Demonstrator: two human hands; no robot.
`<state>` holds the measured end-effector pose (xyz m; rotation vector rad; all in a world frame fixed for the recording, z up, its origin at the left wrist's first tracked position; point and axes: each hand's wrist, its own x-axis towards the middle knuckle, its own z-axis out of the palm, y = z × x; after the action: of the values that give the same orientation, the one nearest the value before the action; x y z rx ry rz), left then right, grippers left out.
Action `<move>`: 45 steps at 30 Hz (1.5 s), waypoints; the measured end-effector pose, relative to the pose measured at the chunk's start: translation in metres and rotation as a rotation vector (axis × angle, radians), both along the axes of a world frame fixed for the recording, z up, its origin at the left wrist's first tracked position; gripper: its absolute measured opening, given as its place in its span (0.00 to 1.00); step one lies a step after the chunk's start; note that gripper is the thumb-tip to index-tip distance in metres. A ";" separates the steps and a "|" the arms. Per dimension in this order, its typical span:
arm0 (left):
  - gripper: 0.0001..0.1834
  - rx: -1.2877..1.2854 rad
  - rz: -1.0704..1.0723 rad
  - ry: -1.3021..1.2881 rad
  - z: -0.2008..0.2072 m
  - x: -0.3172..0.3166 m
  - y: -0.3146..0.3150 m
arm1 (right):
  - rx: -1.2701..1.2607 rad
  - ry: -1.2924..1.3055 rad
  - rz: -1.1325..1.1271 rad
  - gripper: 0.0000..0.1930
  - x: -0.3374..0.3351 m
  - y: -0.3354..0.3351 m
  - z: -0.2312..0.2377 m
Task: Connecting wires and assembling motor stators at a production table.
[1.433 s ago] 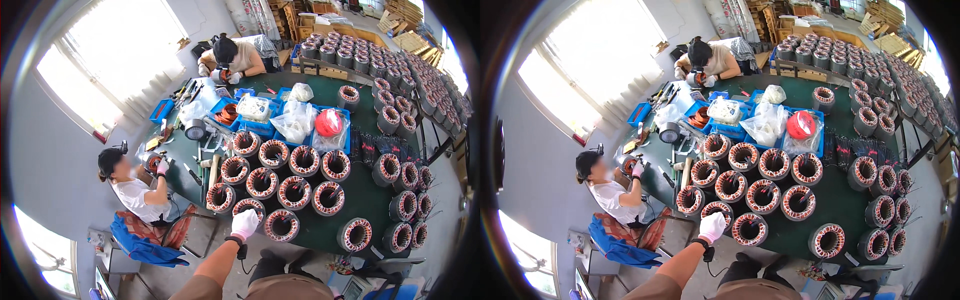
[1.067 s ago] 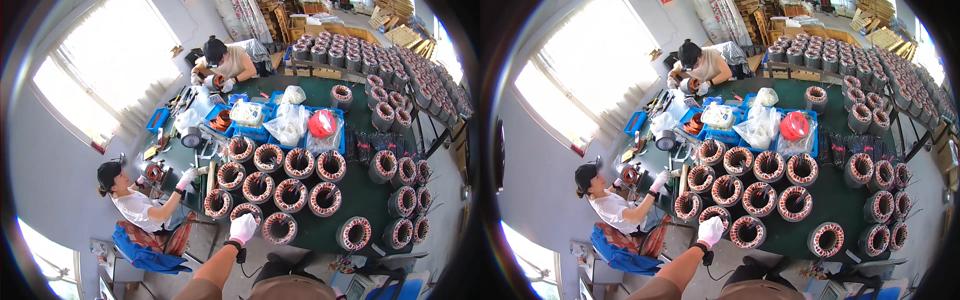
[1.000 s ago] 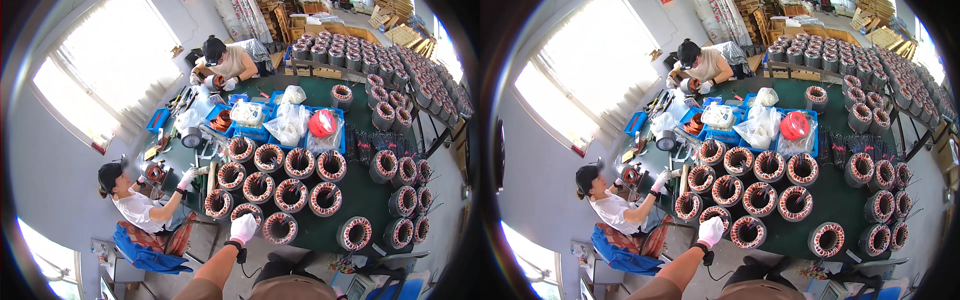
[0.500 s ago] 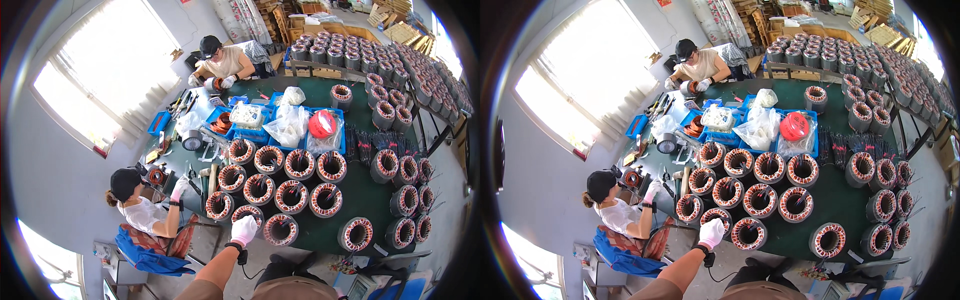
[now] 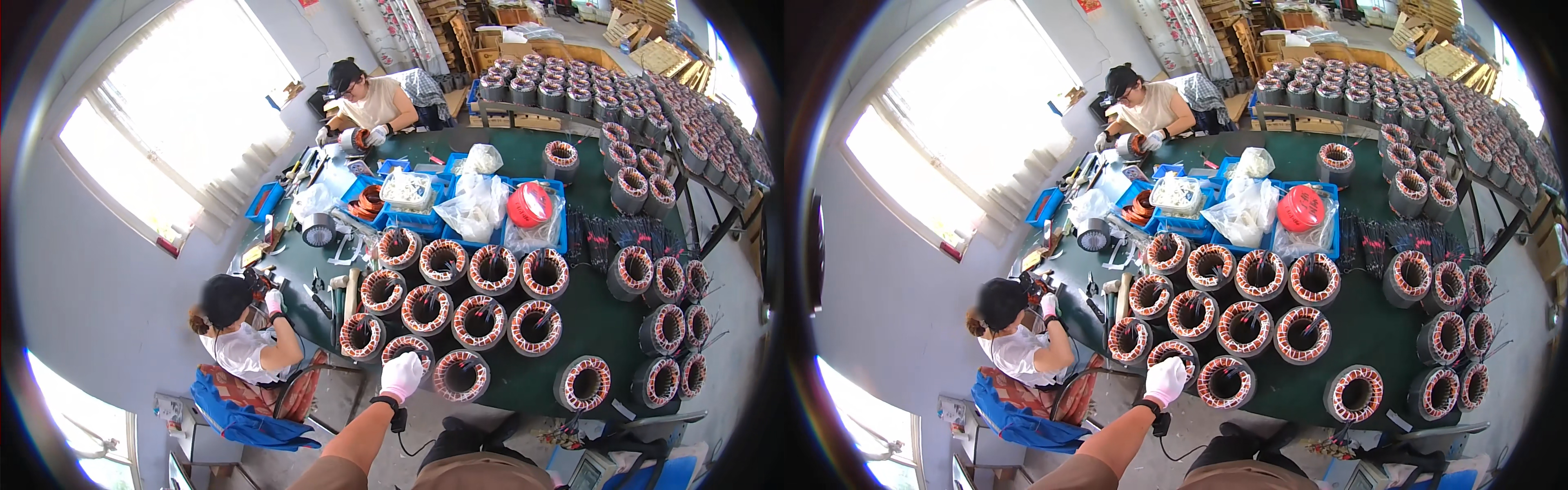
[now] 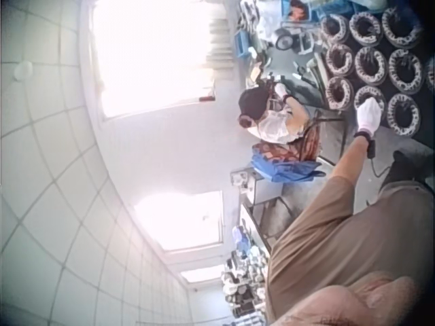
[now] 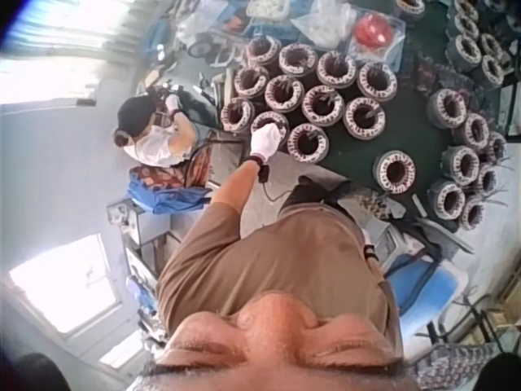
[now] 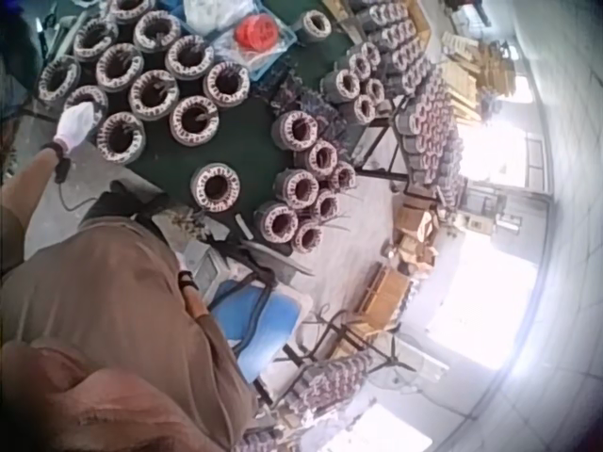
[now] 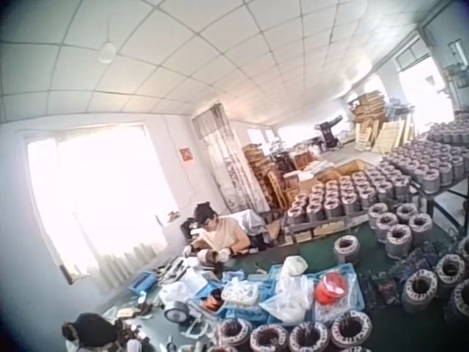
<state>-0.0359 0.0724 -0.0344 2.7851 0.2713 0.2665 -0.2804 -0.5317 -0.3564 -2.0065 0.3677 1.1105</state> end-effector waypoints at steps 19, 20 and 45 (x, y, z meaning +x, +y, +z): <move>0.09 0.005 -0.002 0.027 0.006 0.001 0.002 | -0.010 -0.039 0.111 0.20 0.011 0.011 0.014; 0.09 0.007 -0.005 0.016 0.005 0.000 0.001 | -0.016 -0.041 0.128 0.21 0.011 0.011 0.016; 0.13 0.193 -0.100 -0.016 -0.025 0.002 0.002 | -0.008 0.037 0.165 0.21 -0.041 0.053 0.103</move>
<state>-0.0336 0.0742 -0.0593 2.9741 0.1066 0.3044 -0.3219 -0.4791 -0.2530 -2.0546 0.2284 1.2503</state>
